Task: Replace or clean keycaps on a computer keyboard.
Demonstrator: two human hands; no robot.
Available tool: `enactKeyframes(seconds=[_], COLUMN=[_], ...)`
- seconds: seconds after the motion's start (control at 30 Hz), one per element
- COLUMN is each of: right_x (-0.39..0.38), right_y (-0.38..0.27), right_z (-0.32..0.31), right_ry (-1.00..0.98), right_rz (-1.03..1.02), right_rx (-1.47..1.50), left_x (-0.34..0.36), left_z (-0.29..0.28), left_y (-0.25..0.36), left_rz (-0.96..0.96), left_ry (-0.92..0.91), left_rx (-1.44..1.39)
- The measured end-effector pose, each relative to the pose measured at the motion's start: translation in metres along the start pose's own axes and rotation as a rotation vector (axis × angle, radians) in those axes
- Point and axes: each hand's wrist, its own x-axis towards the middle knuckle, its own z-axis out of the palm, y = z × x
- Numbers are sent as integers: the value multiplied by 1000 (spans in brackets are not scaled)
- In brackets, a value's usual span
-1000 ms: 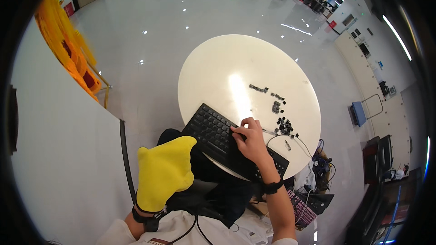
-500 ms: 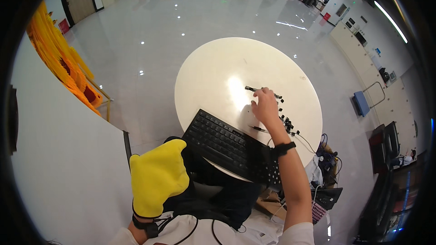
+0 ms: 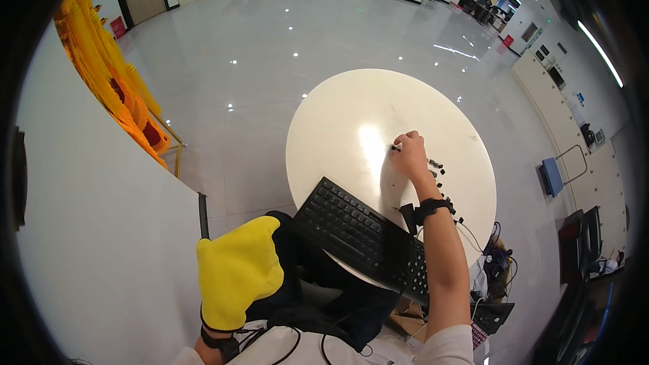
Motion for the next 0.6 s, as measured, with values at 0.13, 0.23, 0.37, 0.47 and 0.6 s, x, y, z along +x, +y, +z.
enactKeyframes(seconds=[0.13, 0.23, 0.37, 0.47, 0.6], right_x=[6, 5, -20, -54, -138], right_y=[-11, -23, -60, -135, -205], right_z=[4, 1, -37, -90, -150], right_ry=[-27, 3, -5, -77, -8], right_rz=[24, -29, -2, -72, -320], right_rx=[33, 63, 278, 354, 451], left_x=[1, -1, 3, 4, 4], left_z=[-5, -7, -1, -7, 4], left_y=[-1, -3, 1, 6, 20], left_rz=[-10, -14, 16, -20, -141], left_ry=[-5, -9, -21, -66, -244], left_rx=[24, 34, 0, -174, -598])
